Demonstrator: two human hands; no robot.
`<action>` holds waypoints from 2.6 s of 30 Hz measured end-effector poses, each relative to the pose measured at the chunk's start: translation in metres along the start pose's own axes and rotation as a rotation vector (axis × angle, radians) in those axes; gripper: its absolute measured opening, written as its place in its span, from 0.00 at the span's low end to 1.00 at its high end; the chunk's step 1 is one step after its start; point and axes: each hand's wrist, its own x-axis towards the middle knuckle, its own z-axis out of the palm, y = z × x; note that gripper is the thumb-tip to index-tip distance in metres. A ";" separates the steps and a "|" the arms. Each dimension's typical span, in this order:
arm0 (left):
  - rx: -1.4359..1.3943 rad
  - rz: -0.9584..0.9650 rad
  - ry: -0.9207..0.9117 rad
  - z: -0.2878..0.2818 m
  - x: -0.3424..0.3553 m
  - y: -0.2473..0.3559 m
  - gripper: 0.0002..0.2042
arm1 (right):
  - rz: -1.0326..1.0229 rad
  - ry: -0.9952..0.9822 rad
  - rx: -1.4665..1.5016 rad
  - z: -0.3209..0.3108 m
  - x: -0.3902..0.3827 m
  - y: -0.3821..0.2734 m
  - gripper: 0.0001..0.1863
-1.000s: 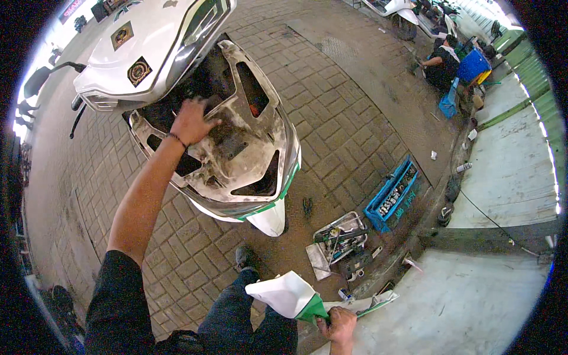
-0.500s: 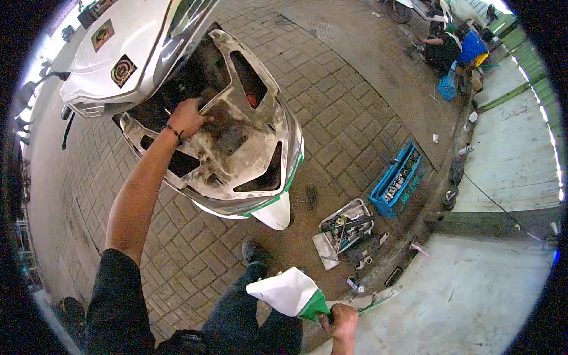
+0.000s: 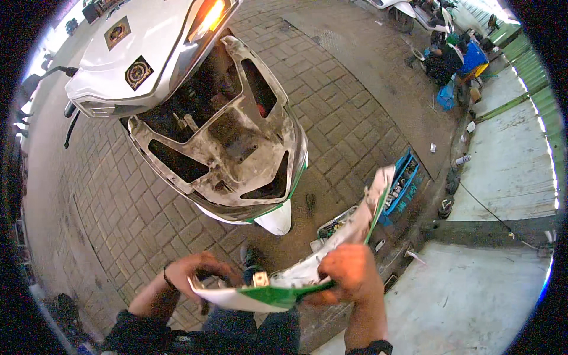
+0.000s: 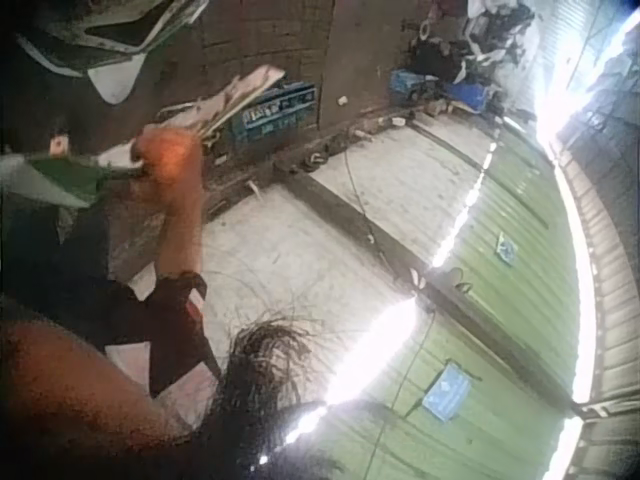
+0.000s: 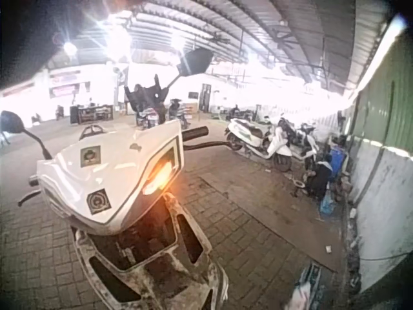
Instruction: The person fills out a form on the seat of a scooter using a pen, then picks up a plastic panel and aligns it to the front of a scooter, and finally secures a license plate holder to the front of the scooter using a T-handle socket wrench.
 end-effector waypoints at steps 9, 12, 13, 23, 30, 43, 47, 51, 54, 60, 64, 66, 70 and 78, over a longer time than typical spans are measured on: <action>-0.542 0.098 1.063 0.052 -0.030 -0.051 0.31 | 0.279 1.019 -0.131 0.050 0.037 0.058 0.22; -0.616 0.161 1.208 0.045 -0.041 -0.067 0.34 | 0.790 0.847 0.016 0.088 -0.041 0.101 0.27; -0.683 0.184 1.254 0.042 -0.044 -0.072 0.34 | 0.967 0.690 0.131 0.102 -0.054 0.095 0.33; -0.672 0.269 1.546 -0.013 -0.046 -0.081 0.34 | 1.302 0.930 0.702 0.210 -0.108 0.116 0.39; 0.295 0.013 1.792 -0.058 -0.042 -0.052 0.28 | 1.111 0.979 0.463 0.172 -0.019 0.131 0.34; 0.562 0.205 1.697 -0.073 -0.053 -0.046 0.29 | 0.943 1.138 0.689 0.198 0.022 0.162 0.28; 0.638 0.120 1.666 -0.094 -0.057 -0.032 0.29 | 1.057 1.107 0.647 0.177 0.083 0.157 0.30; 1.195 -0.192 1.676 -0.110 -0.054 -0.041 0.34 | 1.130 1.062 0.567 0.189 0.111 0.178 0.32; 1.056 -0.087 1.672 -0.119 -0.050 -0.039 0.38 | 1.078 1.146 0.636 0.195 0.116 0.187 0.30; 1.243 -0.068 1.664 -0.133 -0.050 -0.039 0.39 | 1.061 1.077 0.477 0.200 0.115 0.202 0.33; 1.500 -0.088 1.625 -0.129 -0.040 -0.034 0.38 | 1.227 1.096 0.086 0.206 0.114 0.203 0.47; 1.658 -0.176 1.500 -0.122 -0.027 -0.020 0.38 | 1.145 1.001 0.300 0.204 0.107 0.190 0.52; 1.804 -0.255 1.316 -0.129 0.011 0.004 0.39 | 0.893 0.791 0.234 0.212 0.105 0.144 0.49; 1.955 -0.396 1.368 -0.169 0.054 0.023 0.42 | 0.729 0.811 0.031 0.204 0.122 0.142 0.52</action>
